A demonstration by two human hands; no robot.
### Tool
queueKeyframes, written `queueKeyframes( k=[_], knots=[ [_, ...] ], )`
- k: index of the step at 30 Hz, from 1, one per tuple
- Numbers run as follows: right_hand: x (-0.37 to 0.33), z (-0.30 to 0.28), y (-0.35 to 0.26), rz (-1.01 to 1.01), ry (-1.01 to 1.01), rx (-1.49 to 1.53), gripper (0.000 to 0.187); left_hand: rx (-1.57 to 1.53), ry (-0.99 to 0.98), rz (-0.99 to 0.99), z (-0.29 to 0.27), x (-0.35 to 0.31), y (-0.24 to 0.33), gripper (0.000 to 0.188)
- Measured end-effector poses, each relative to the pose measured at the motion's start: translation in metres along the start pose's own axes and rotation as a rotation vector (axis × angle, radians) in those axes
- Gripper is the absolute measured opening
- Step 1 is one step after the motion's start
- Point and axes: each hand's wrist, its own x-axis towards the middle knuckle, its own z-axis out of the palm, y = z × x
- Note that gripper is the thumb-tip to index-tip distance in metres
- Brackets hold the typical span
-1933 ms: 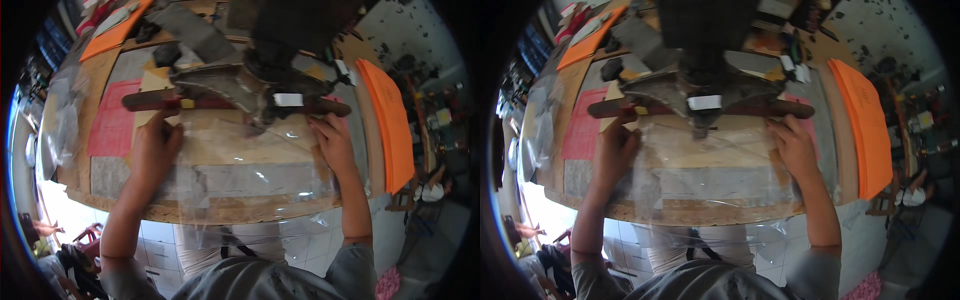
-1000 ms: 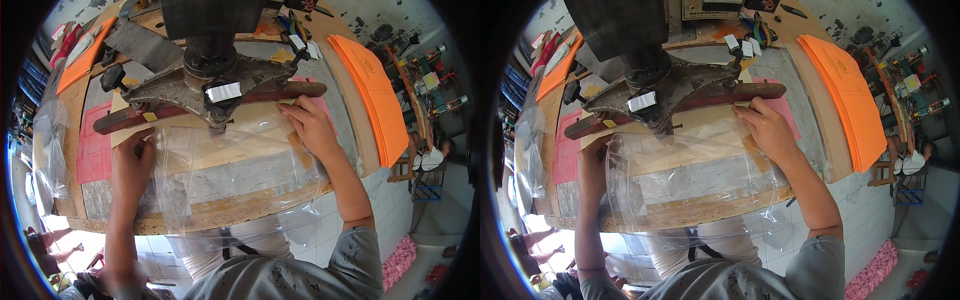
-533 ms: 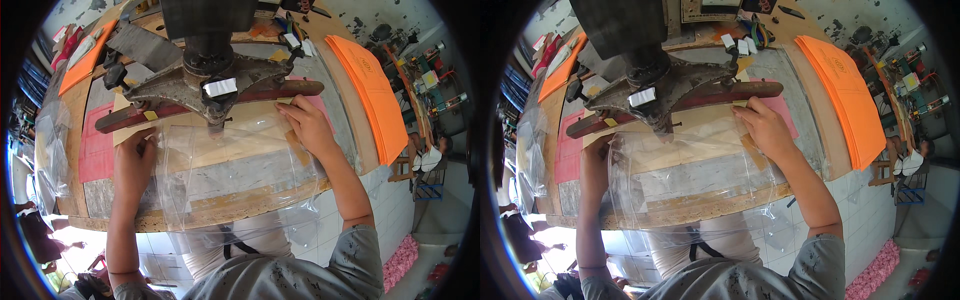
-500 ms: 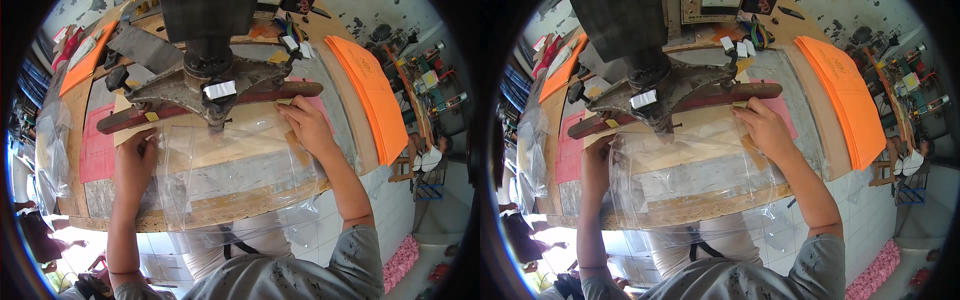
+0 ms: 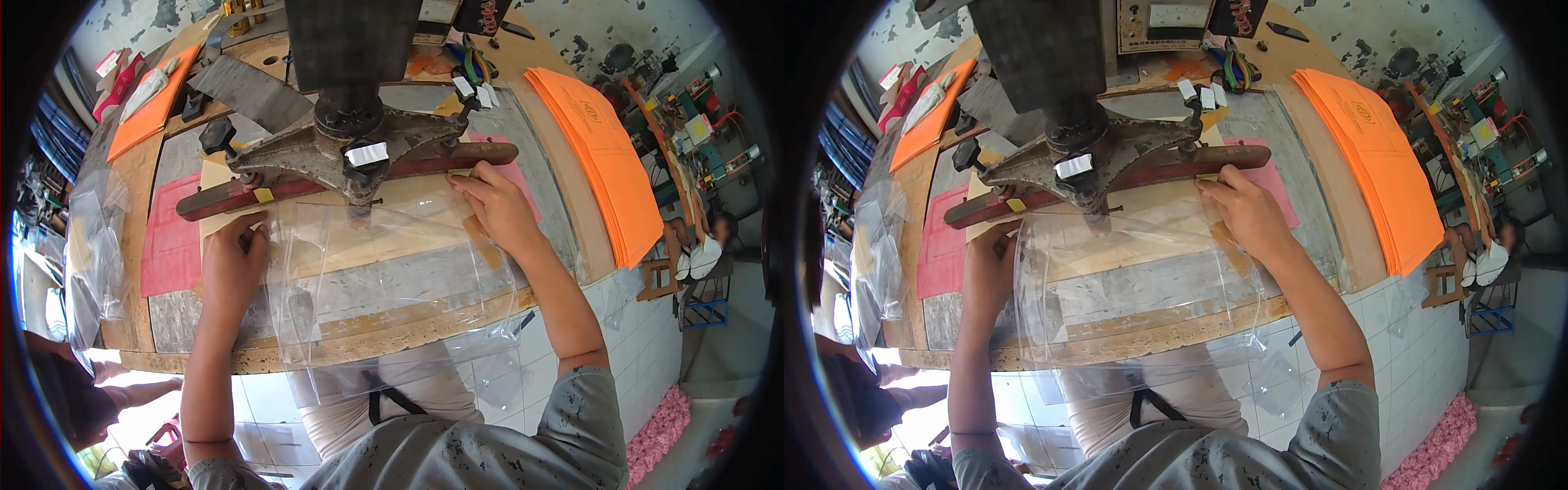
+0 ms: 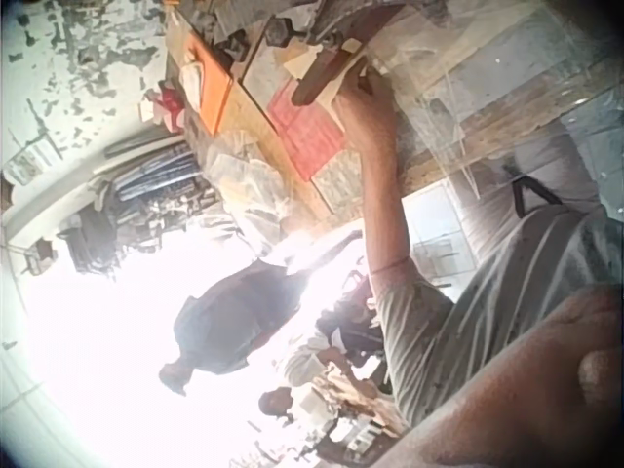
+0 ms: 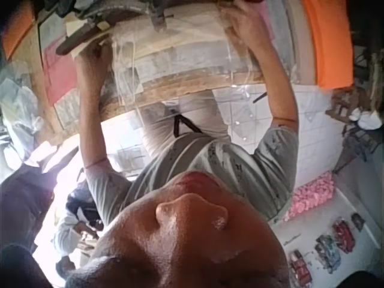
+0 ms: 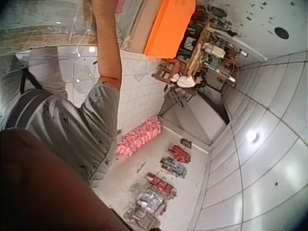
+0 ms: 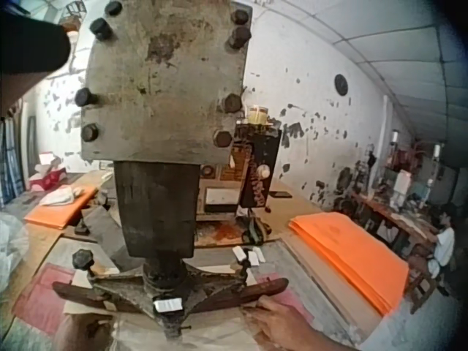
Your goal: The person aligns a plastic sheet on a wooden board beneath a heat press by hand, lowers the press mechanism, and then handles the resulting film.
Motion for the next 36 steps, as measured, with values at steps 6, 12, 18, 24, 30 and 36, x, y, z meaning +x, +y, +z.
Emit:
queueKeyframes(
  k=[6, 12, 18, 24, 30, 36],
  knots=[
    [0.000, 0.000, -0.002, 0.002, 0.007, 0.011, 0.027, 0.018, -0.031, -0.027, -0.003, 0.000, 0.006, 0.022],
    [-0.001, 0.001, 0.001, -0.023, 0.010, -0.009, 0.030, 0.021, -0.003, 0.013, -0.001, 0.000, 0.003, 0.022],
    [-0.001, 0.000, 0.001, -0.005, 0.015, 0.004, 0.028, 0.028, -0.004, -0.014, 0.001, 0.001, 0.005, 0.023],
    [0.000, 0.001, 0.003, -0.005, 0.021, 0.009, 0.028, -0.018, -0.002, -0.017, 0.001, 0.000, -0.001, 0.022],
    [0.000, 0.001, 0.001, -0.006, 0.018, 0.020, 0.027, 0.020, -0.011, 0.012, 0.000, -0.001, 0.002, 0.022],
    [0.001, -0.001, 0.000, 0.021, 0.013, 0.015, 0.027, 0.030, -0.029, 0.006, -0.004, 0.001, 0.004, 0.023]
  ],
)
